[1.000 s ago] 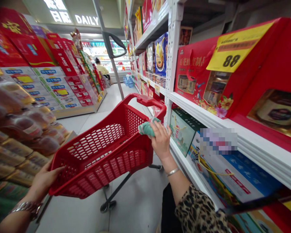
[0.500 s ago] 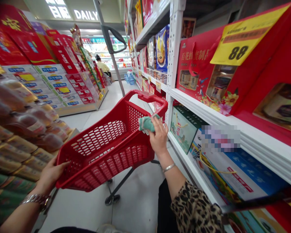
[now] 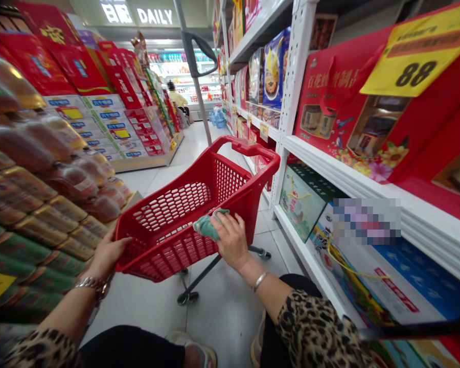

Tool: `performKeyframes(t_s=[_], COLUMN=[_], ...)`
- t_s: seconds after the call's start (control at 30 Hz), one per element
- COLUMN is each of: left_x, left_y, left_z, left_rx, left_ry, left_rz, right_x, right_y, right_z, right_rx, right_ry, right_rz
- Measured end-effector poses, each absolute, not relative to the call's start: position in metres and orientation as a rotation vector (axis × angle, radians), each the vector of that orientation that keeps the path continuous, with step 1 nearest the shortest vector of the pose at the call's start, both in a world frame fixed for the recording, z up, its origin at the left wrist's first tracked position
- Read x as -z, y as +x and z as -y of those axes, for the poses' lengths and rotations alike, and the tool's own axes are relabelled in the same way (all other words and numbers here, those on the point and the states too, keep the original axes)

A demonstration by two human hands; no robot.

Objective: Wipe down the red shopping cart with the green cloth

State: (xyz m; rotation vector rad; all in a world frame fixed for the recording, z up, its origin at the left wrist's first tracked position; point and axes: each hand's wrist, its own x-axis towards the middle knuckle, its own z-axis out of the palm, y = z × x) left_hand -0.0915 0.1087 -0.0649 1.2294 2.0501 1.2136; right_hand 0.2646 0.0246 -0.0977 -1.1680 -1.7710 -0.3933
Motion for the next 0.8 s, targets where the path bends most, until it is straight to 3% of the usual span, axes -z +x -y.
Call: performKeyframes(t_s=[0.57, 0.8], left_x=[0.077, 0.086], left_y=[-0.098, -0.102], left_z=[-0.110, -0.115], left_rx=[-1.209, -1.245], left_ry=[1.183, 1.199], left_rz=[-1.989, -1.891], right_x=[0.110, 0.110], right_y=[0.165, 0.169], right_z=[-0.004, -0.014], right_rx=[0.608, 0.727], right_ry=[-0.615, -0.612], right_rz=[2.140, 1.991])
